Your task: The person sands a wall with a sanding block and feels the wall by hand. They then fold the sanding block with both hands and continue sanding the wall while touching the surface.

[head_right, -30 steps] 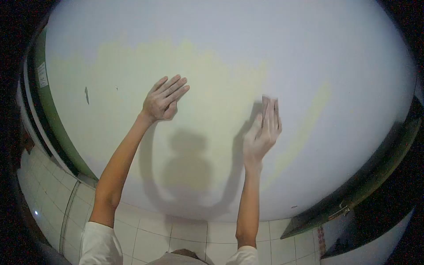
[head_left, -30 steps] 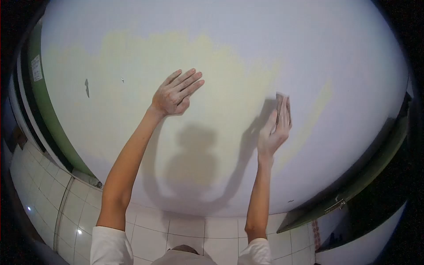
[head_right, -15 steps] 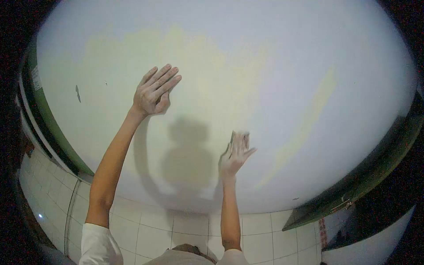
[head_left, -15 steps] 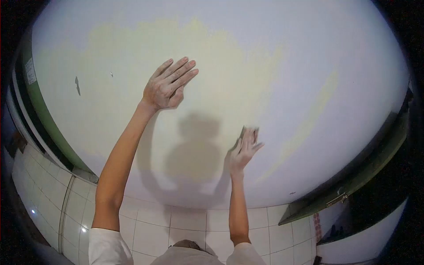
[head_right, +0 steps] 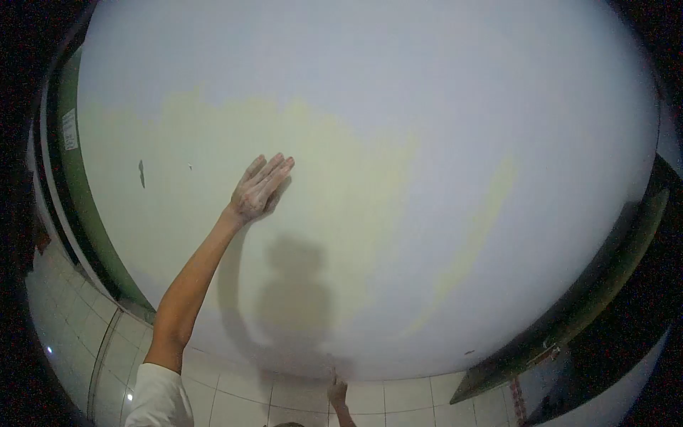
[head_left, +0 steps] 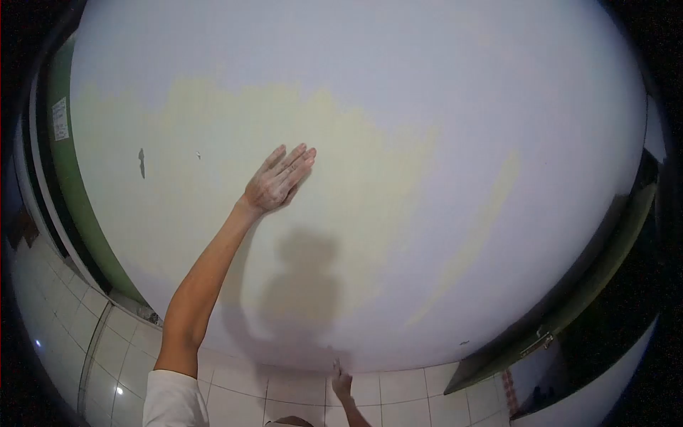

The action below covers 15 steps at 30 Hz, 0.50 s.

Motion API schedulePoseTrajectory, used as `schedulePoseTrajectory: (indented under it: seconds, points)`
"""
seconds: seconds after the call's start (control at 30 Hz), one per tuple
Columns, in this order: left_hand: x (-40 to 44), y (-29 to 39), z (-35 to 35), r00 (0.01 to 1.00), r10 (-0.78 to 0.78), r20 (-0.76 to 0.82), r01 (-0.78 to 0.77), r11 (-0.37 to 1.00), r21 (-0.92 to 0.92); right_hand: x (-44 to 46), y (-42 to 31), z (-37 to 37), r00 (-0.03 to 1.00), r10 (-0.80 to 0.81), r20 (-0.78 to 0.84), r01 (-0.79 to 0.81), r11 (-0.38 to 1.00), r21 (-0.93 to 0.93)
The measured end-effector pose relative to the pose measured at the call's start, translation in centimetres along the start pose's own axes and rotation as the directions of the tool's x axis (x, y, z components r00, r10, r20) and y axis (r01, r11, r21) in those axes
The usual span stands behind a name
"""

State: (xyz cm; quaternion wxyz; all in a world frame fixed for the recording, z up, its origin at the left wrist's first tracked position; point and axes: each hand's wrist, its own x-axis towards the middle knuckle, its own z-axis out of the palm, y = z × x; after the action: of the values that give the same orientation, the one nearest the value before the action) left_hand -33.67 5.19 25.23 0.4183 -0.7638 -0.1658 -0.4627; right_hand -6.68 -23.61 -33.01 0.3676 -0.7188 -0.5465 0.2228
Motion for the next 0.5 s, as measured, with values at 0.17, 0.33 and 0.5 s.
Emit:
schedulePoseTrajectory:
  seconds: [0.17,0.33,0.5]
  points:
    - [-0.3,0.0,-0.4,0.992,-0.035,-0.12,0.028,0.998,-0.06,-7.8,3.0,0.8,0.799,0.566,0.201,-0.517,0.476,0.711]
    - [-0.8,-0.3,0.5,0.951,-0.035,-0.306,0.028,0.999,-0.027,-8.2,10.1,1.0,0.773,0.574,0.27,-0.5,0.29,0.816]
    - [-0.6,0.2,-0.1,0.986,-0.055,-0.158,0.073,0.991,0.111,-3.7,5.1,-3.0,0.74,0.673,-0.007,-0.368,0.413,0.833]
